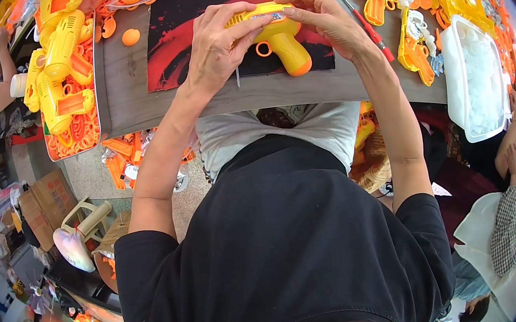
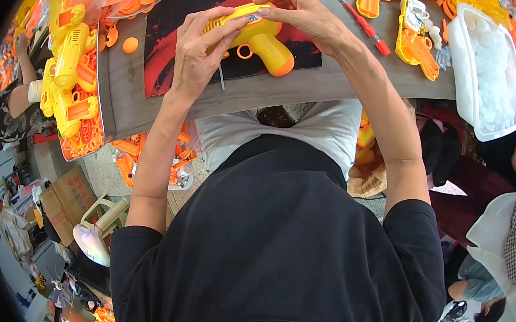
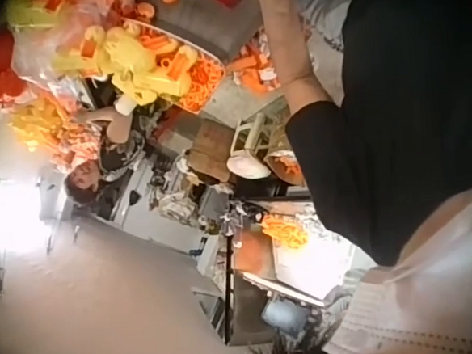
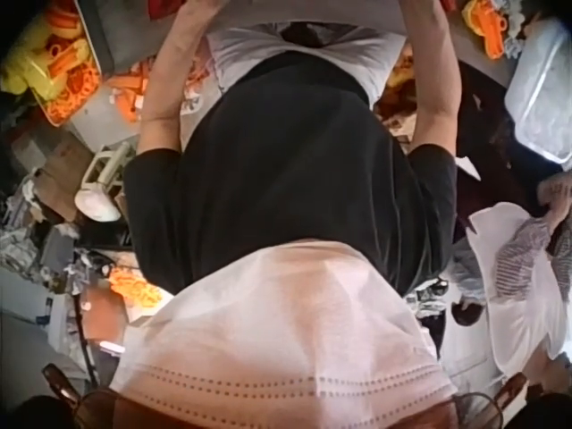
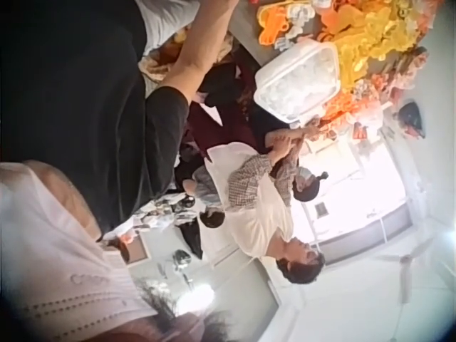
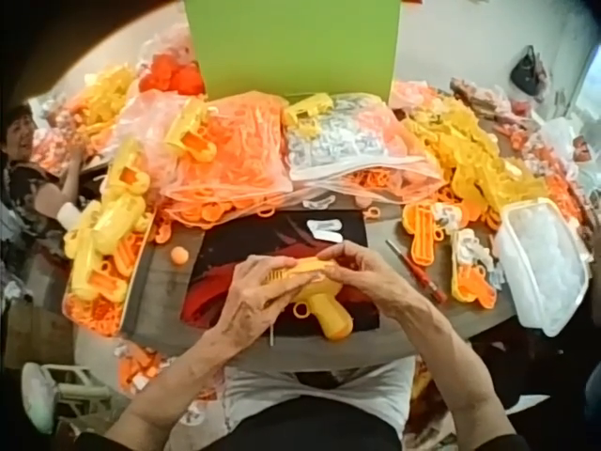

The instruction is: Assembling plastic toy guns by snapping various colored parts together at a workshop table.

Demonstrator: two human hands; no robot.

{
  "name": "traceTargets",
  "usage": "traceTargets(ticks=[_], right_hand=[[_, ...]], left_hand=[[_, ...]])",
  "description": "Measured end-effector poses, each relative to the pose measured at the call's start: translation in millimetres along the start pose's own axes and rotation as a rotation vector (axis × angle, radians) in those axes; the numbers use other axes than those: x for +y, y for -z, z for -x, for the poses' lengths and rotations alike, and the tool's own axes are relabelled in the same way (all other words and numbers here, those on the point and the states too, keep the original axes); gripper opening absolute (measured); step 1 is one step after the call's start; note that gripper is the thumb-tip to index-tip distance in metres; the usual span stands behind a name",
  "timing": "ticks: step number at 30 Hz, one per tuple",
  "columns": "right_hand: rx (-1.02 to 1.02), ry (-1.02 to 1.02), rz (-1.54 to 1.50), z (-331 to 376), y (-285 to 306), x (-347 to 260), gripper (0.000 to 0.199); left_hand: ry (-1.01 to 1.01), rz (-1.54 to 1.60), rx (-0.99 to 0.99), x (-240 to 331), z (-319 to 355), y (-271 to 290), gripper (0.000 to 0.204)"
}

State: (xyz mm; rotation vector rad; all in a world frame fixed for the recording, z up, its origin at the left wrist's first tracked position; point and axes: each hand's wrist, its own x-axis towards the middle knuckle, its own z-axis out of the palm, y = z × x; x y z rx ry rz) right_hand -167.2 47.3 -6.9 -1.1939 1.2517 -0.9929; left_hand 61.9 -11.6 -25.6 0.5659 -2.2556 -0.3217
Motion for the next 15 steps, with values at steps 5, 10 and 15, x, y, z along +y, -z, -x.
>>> traceTargets(ticks=[5, 10, 15], right_hand=[[0.004, 0.009, 0.044, -2.3, 0.2, -2.4, 0.035], [0.016, 0.037, 0.103, -5.9, -4.6, -2.5, 0.037], [0.092, 0.114, 0.162, -6.4, -13.9, 7.6, 0.033]], left_hand=[[0.021, -0.016, -0.027, 2.7, -1.0, 1.1, 0.032], [0.010, -0.038, -0.025, 2.3, 0.9, 1.8, 0.032], [-0.005, -0.067, -0.035, 2.2, 5.8, 5.9, 0.029]])
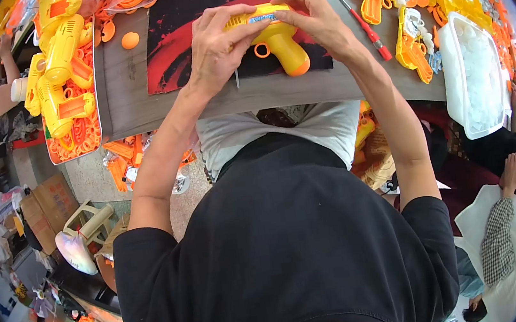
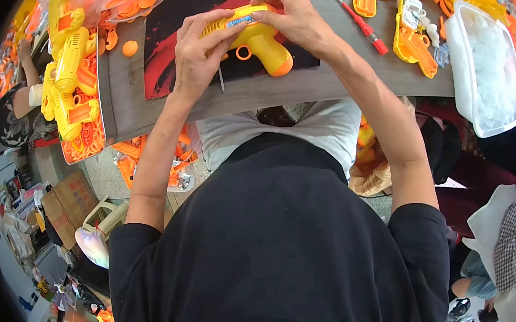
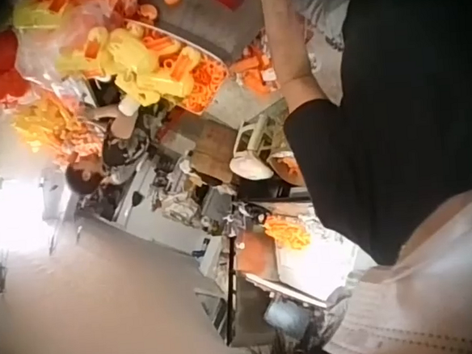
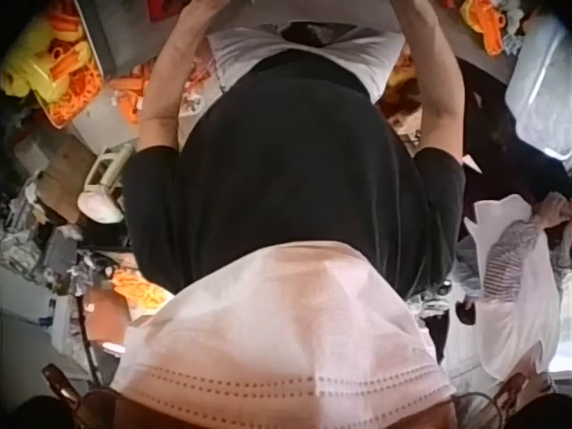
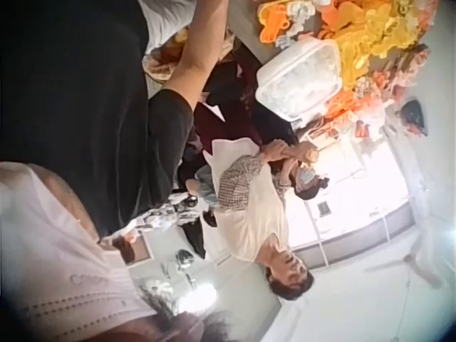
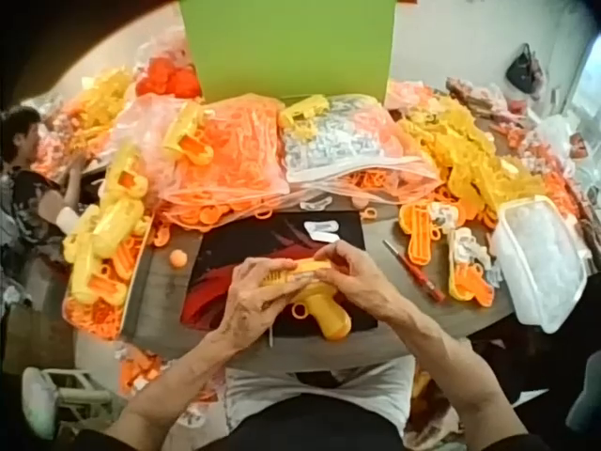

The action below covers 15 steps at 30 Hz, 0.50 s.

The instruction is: Assembling plastic toy guns by snapping various colored parts together at a workshop table.

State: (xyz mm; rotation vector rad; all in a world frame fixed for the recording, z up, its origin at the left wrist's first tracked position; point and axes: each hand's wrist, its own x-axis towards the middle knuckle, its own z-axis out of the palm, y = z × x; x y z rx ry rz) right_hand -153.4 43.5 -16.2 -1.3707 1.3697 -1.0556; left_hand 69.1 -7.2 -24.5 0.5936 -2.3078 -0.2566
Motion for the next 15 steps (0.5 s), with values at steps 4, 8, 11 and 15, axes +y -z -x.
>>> traceTargets(ticks=[4, 8, 11, 15], right_hand=[[0.000, 0.043, -0.089, 10.0, 1.0, 0.1, 0.038], [0.102, 0.283, -0.151, 45.2, -10.9, -19.6, 0.036], [0.223, 0.389, 0.179, 93.4, -12.5, -18.6, 0.056], [0.205, -0.021, -0.345, 185.4, -19.0, -8.7, 0.072]], left_hand=[[0.272, 0.477, -0.162, -7.7, -17.9, 19.1, 0.040], [0.386, 0.716, -0.576, -10.1, -38.3, 37.5, 0.064], [0.499, 0.837, -0.775, 24.4, -39.0, 34.1, 0.066], [0.410, 0.860, -0.829, 92.1, -13.0, 0.3, 0.065]])
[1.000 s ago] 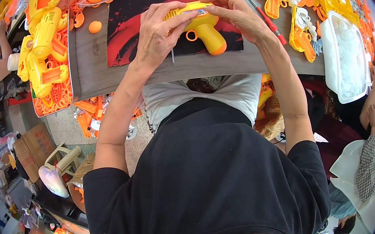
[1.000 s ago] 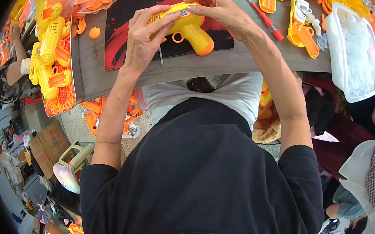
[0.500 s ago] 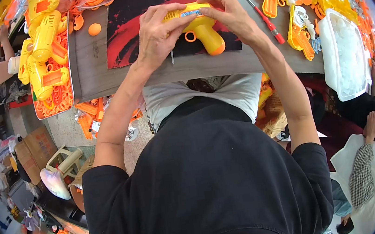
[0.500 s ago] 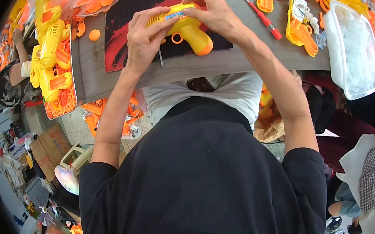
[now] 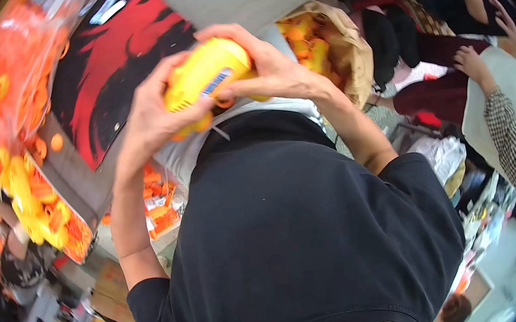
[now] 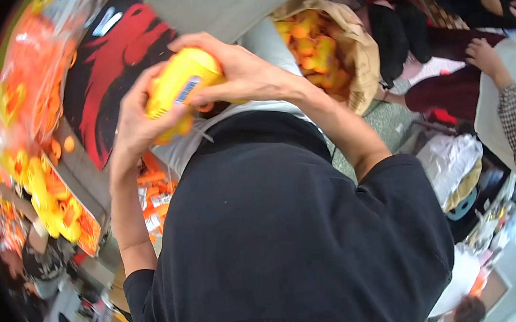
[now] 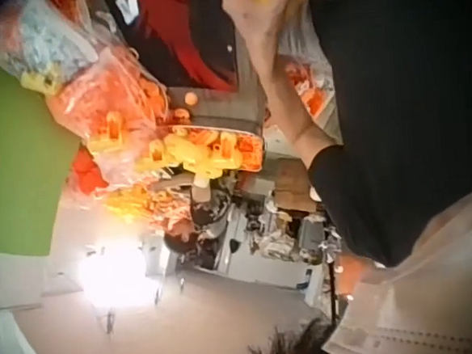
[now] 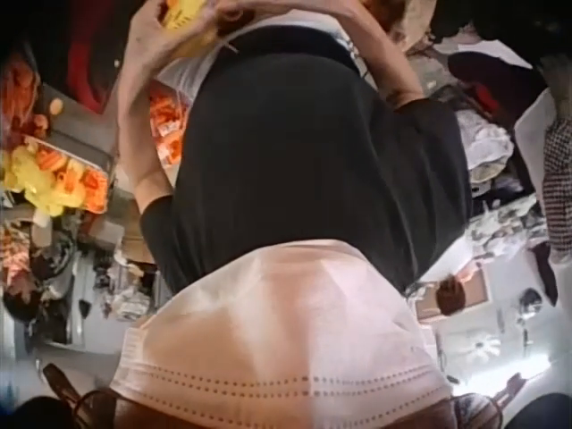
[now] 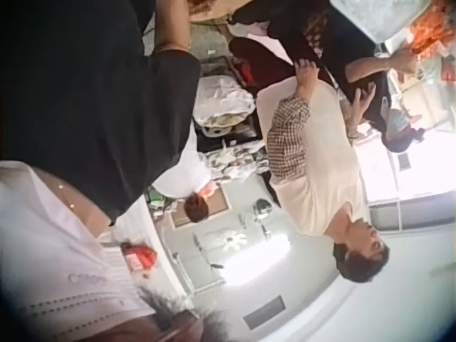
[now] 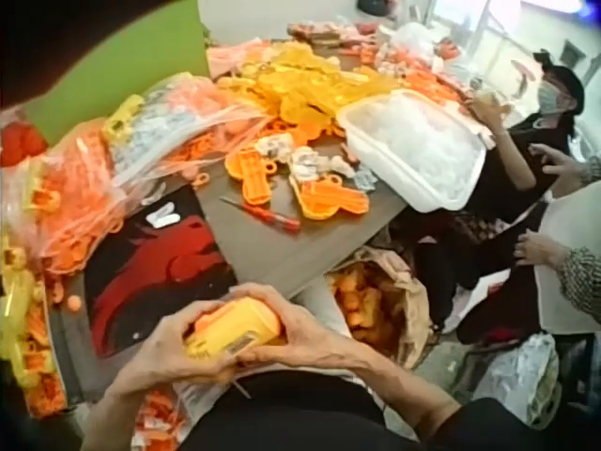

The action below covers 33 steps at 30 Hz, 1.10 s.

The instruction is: Assembling plastic toy guns by snapping various colored parts together at a workshop table.

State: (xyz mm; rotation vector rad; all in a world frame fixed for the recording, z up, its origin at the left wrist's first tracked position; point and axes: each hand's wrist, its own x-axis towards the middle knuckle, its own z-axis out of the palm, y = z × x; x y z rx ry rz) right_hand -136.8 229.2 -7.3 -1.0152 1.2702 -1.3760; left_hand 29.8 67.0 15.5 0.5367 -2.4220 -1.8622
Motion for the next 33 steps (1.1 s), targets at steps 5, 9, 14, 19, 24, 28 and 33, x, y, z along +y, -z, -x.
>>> traceTargets(ticks=[5, 9, 14, 19, 24, 28, 33], right_hand=[[0.516, -0.152, -0.281, 97.0, 38.3, 73.7, 0.067], [0.869, -0.242, -0.686, 161.4, 97.8, 148.3, 0.047], [1.425, -0.558, -0.716, 162.1, 137.2, 223.6, 0.053], [1.220, 0.163, 0.601, 71.6, 87.5, 118.3, 0.054], [0.936, 0.446, 1.115, -17.8, 110.1, 8.8, 0.072], [0.549, 0.070, 1.419, -42.1, 147.2, -6.5, 0.097], [0.430, -0.036, 1.271, -45.2, 162.4, -23.6, 0.088]], left_hand=[[-0.201, -0.268, -0.095, 18.0, -29.7, -51.2, 0.072], [-0.254, -0.223, -0.059, 31.8, -34.7, -35.9, 0.057], [-0.185, -0.205, -0.136, 27.9, -28.7, -32.1, 0.042], [-0.133, -0.107, -0.012, 5.9, -12.6, -17.5, 0.036], [-0.039, 0.005, 0.145, 7.9, -13.3, -7.5, 0.032], [-0.077, 0.040, 0.204, 6.5, -9.4, -4.3, 0.032], [0.050, 0.277, 0.278, -8.3, -0.2, -0.2, 0.028]])
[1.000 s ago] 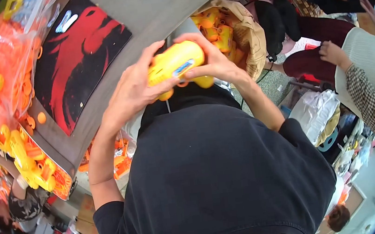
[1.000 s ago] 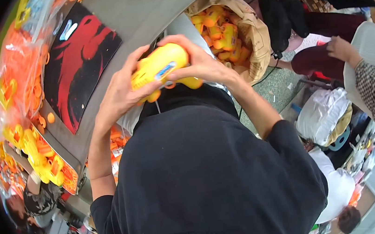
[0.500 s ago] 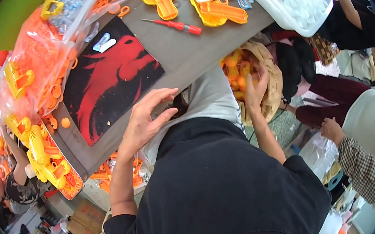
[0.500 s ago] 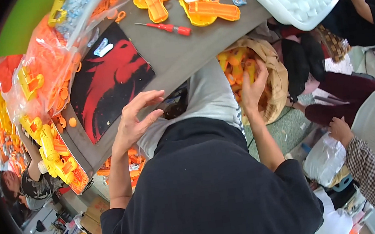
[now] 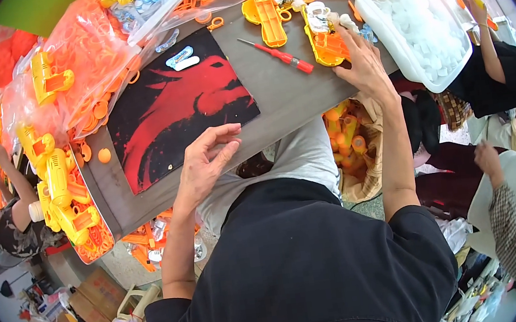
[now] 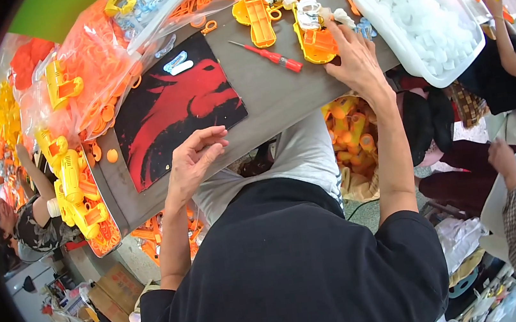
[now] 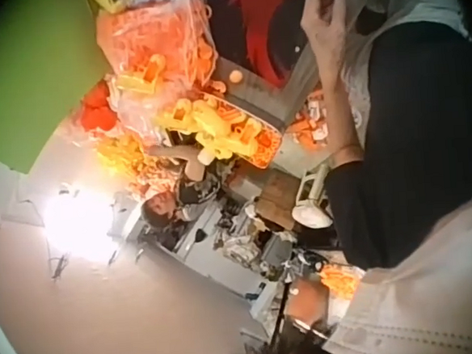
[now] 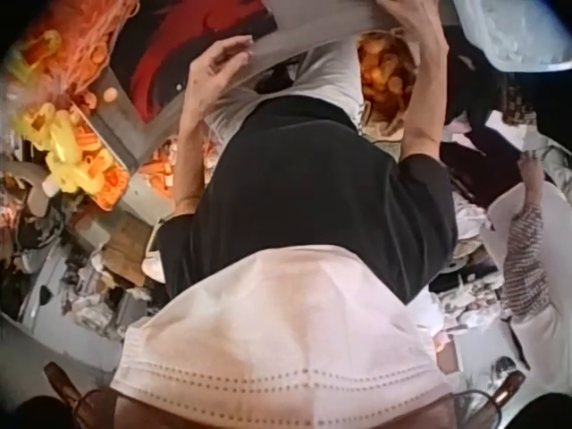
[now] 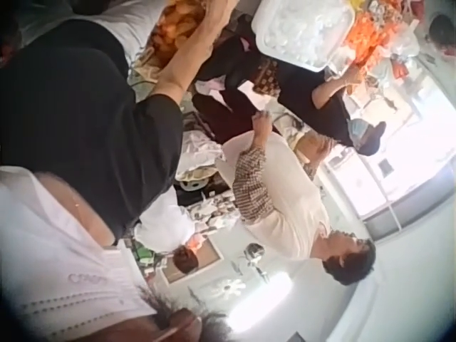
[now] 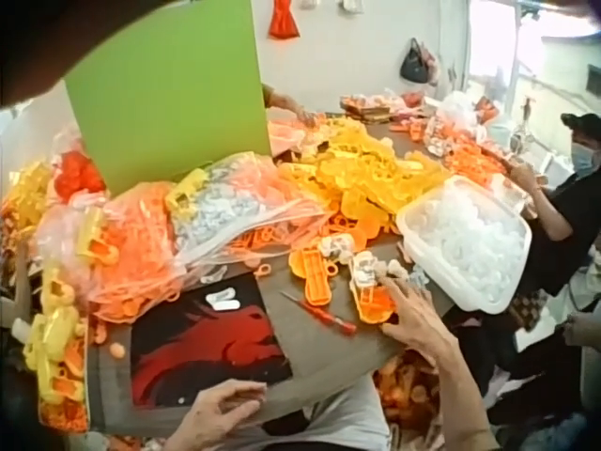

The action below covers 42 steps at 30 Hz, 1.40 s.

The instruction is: Assembling plastic toy guns by snapping various colored parts together at a workshop table.

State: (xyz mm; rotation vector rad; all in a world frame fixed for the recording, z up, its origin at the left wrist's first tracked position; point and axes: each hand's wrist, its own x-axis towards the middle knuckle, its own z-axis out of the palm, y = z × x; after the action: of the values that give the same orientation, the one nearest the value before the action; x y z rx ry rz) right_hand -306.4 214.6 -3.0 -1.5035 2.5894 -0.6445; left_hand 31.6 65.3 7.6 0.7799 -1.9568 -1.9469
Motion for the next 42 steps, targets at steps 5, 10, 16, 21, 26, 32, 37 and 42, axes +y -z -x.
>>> traceTargets(ticks=[5, 10, 16, 21, 26, 32, 37, 42], right_hand=[[0.028, 0.005, -0.147, 0.6, -10.1, 8.5, 0.074], [0.189, -0.007, -0.360, -1.7, -20.4, -5.6, 0.062], [0.371, 0.043, -0.338, 7.9, -10.2, -34.5, 0.064], [0.275, 0.096, -0.304, 19.0, 1.4, -103.0, 0.079], [-0.198, 0.230, -0.740, 5.9, 27.6, -110.1, 0.066], [-0.134, 0.143, -0.679, -45.2, 15.2, -83.3, 0.030], [-0.170, 0.148, -0.605, -92.7, -6.5, -92.6, 0.029], [-0.053, 0.202, -0.668, -136.4, -18.8, -86.6, 0.023]], left_hand=[[-0.093, 0.031, -0.065, 6.1, -66.3, -31.8, 0.030], [-0.239, 0.034, 0.038, -4.3, -149.3, -90.1, 0.044], [-0.208, 0.245, 0.060, 1.4, -158.6, -112.9, 0.046], [-0.147, 0.302, 0.185, 20.7, -121.2, -61.0, 0.038], [0.016, 0.254, 0.185, 16.6, -66.7, 30.9, 0.039], [0.147, 0.088, 0.143, -5.7, -20.3, 118.4, 0.041], [-0.004, -0.264, 0.229, -17.6, -11.4, 129.9, 0.037], [-0.320, -0.886, 0.657, -8.4, -0.6, 75.8, 0.064]])
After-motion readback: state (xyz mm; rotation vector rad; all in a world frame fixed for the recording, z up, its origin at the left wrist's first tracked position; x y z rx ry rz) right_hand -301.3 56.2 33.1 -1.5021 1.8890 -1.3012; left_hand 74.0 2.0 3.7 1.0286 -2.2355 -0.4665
